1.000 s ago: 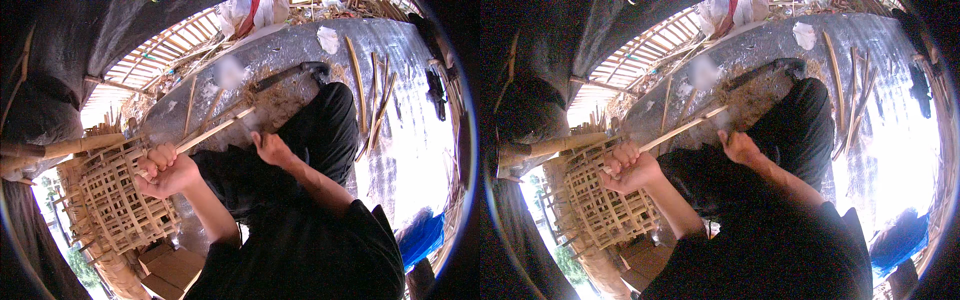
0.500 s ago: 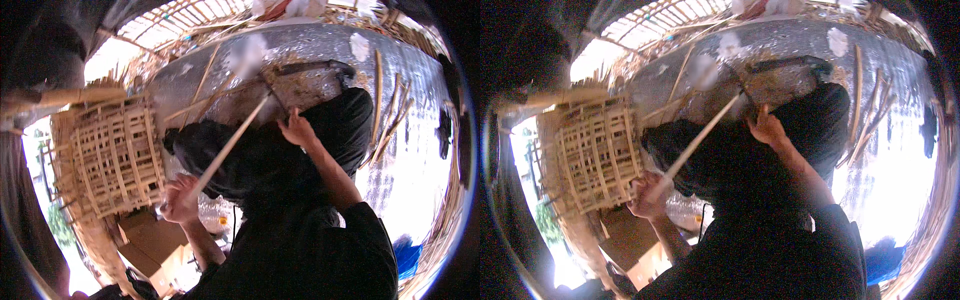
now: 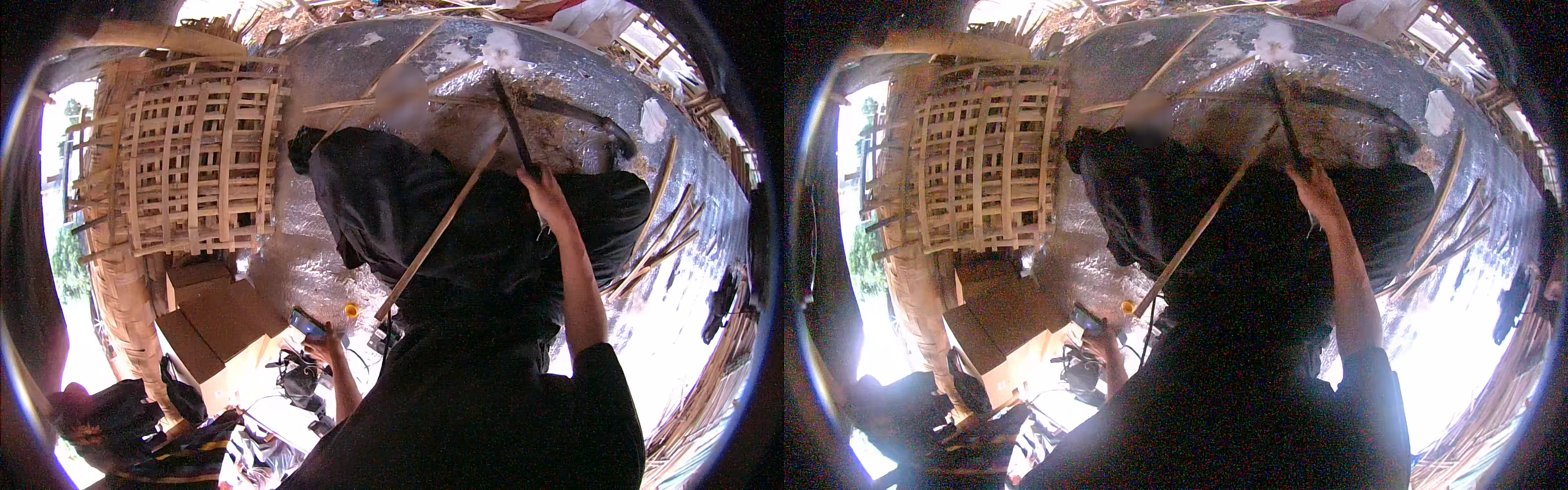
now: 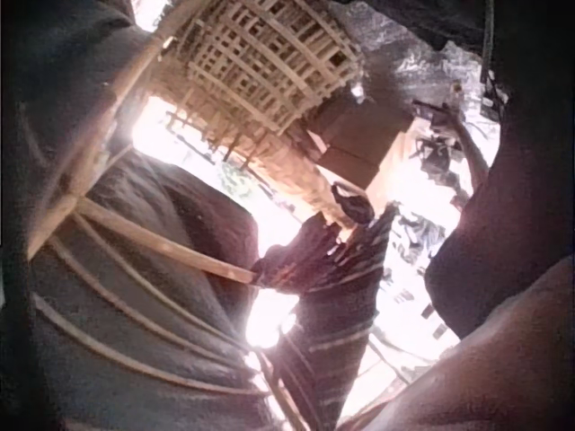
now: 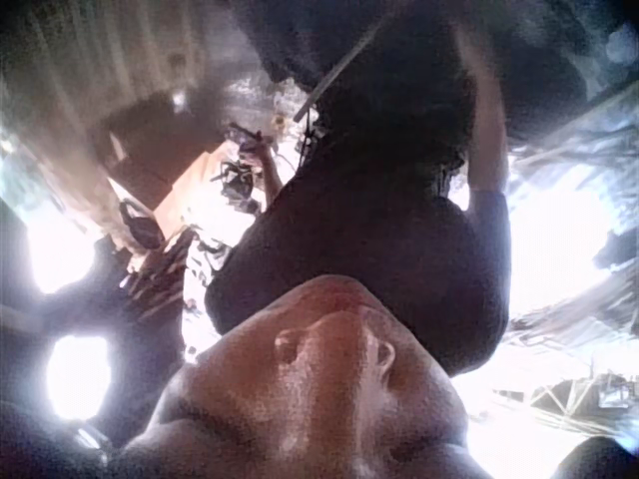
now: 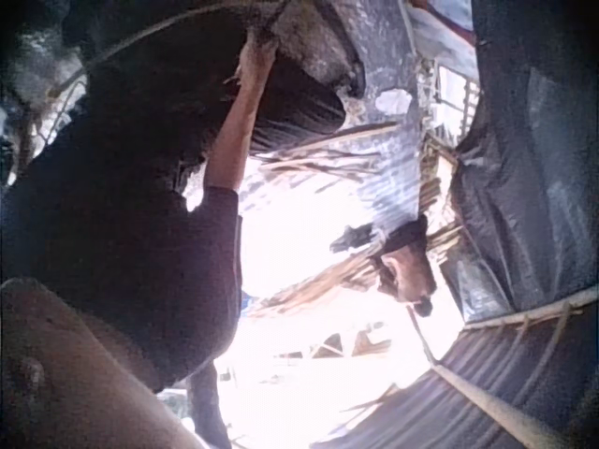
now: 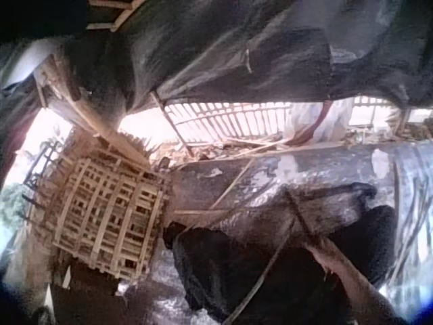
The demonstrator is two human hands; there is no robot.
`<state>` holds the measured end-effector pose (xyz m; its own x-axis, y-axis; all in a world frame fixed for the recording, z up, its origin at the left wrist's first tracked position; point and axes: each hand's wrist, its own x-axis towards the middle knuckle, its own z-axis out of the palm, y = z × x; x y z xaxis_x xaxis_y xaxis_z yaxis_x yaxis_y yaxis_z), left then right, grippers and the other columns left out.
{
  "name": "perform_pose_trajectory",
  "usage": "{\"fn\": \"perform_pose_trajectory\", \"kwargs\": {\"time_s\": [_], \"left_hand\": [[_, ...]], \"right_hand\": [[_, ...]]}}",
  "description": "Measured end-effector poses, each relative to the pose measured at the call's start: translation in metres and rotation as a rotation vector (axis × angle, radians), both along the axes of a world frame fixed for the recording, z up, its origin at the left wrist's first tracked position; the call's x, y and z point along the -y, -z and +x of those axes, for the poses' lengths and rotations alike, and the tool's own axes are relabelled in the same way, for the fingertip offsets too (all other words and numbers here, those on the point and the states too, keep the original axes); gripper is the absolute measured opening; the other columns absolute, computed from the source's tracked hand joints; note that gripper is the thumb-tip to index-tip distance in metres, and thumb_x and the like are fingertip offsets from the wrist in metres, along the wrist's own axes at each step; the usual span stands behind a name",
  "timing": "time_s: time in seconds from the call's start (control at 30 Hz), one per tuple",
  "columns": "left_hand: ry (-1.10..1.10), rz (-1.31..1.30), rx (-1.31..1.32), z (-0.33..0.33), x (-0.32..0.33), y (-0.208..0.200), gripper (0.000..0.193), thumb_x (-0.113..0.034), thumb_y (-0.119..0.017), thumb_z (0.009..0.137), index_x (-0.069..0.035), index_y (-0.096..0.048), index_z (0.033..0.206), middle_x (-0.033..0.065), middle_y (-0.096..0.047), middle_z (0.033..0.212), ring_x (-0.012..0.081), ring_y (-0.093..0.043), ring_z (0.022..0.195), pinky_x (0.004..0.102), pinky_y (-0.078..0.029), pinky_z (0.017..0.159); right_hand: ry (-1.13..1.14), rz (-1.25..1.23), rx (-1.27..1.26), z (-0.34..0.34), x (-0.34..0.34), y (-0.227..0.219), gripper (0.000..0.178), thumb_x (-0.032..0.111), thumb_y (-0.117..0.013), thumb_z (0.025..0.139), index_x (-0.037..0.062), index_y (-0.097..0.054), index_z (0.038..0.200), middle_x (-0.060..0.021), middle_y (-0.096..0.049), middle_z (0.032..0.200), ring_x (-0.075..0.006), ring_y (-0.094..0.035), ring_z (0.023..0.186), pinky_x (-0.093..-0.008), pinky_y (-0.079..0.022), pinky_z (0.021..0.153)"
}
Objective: The person carves thin strips of wood using a machete while sitting on the floor. The person holds several strips together, trims the edges to shape them, and then handles a small wooden basket structure.
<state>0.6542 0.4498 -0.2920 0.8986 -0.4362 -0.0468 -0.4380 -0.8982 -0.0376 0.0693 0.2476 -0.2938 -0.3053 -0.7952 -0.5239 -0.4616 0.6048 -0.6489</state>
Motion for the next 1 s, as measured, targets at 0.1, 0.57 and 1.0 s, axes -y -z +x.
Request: {"fn": "perform_pose_trajectory", "kwargs": {"time_s": [0.1,0.57,1.0], "left_hand": [[0.06,-0.002,0.278,-0.014,-0.006,-0.01,0.113,-0.073,-0.077,0.059,-0.003,-0.036,0.136,0.0221,-0.042,0.129,0.0421,-0.042,0.12,0.0596,-0.038,0.095],[-0.17,0.224,-0.026,0.024,0.006,-0.007,0.122,-0.057,-0.087,0.047,0.014,-0.032,0.13,0.0231,-0.039,0.131,0.0375,-0.034,0.125,0.0465,-0.038,0.105],[-0.092,0.461,-0.35,0.159,0.035,0.04,0.11,-0.063,-0.082,0.054,0.006,-0.051,0.134,0.0223,-0.051,0.141,0.0315,-0.051,0.13,0.0431,-0.043,0.106]], "right_hand": [[-0.16,-0.073,-0.015,-0.019,-0.015,0.014,0.067,0.049,-0.048,0.098,0.0033,-0.038,0.145,-0.0256,-0.036,0.15,-0.0418,-0.037,0.136,-0.0474,-0.034,0.112],[0.078,-0.109,0.094,-0.008,-0.002,-0.003,0.078,0.052,-0.058,0.091,-0.0012,-0.041,0.145,-0.0202,-0.043,0.148,-0.0317,-0.037,0.139,-0.037,-0.025,0.114],[0.1,-0.093,0.18,-0.008,-0.003,-0.008,0.08,0.054,-0.056,0.091,-0.0015,-0.039,0.146,-0.0201,-0.036,0.153,-0.0306,-0.031,0.143,-0.0372,-0.023,0.115]]}}
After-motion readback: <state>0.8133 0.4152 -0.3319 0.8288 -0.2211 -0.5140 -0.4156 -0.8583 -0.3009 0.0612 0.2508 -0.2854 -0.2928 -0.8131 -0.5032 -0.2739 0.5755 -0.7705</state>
